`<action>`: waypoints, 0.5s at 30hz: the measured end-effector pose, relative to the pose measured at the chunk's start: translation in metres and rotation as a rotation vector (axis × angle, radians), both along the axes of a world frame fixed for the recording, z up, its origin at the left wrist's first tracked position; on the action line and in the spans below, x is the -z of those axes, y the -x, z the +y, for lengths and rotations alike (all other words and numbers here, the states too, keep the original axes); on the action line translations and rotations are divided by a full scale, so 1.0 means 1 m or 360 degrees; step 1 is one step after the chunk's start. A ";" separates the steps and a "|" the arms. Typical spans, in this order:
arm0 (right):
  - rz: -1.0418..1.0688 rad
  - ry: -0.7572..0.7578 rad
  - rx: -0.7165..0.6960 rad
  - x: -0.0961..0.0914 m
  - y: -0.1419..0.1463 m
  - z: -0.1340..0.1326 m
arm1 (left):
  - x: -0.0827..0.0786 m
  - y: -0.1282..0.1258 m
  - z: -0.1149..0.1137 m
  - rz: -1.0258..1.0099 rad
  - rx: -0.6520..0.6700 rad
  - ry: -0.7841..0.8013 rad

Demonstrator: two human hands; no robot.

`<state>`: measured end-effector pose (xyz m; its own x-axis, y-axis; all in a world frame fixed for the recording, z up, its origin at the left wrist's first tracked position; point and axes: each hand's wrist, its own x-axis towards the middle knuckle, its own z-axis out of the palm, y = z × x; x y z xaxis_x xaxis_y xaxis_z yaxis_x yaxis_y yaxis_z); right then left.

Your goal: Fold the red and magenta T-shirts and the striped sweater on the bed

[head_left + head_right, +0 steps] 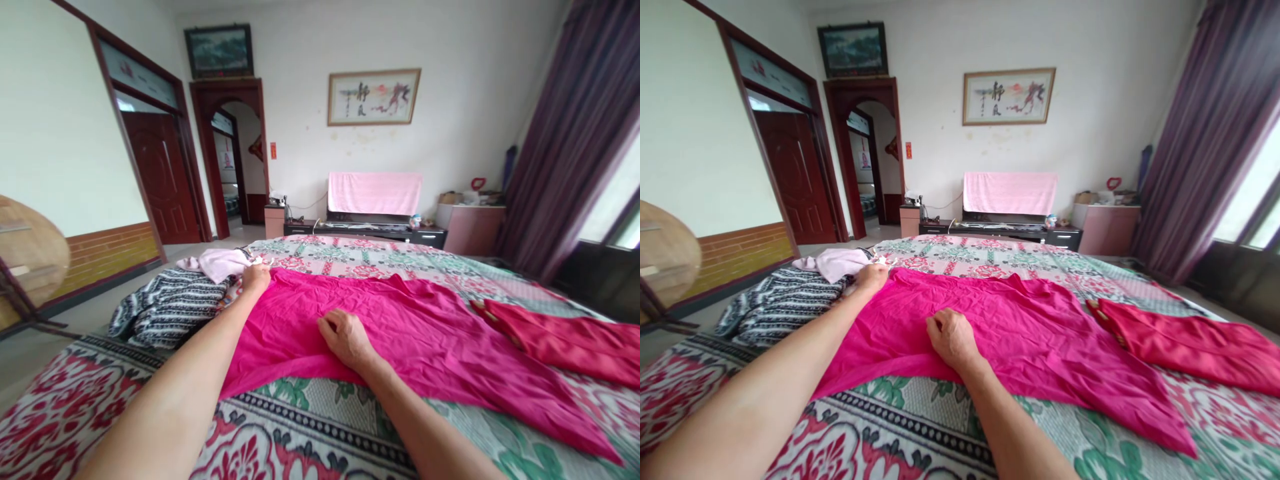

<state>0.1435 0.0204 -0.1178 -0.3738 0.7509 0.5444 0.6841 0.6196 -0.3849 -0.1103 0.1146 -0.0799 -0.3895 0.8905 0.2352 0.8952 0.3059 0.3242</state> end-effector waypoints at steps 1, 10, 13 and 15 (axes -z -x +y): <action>-0.0003 -0.0001 0.0003 0.000 0.000 0.000 | 0.005 0.000 0.002 0.0008 0.0012 -0.0011; -0.0012 0.0006 0.0014 0.000 0.001 -0.001 | 0.020 0.017 0.005 -0.0030 -0.0015 0.0059; -0.0011 0.0007 0.0002 -0.001 0.001 -0.001 | 0.016 0.023 0.012 -0.0084 -0.0097 0.0094; -0.0008 0.0010 -0.0011 -0.001 0.000 -0.001 | 0.014 0.024 0.020 -0.0132 -0.0121 0.0104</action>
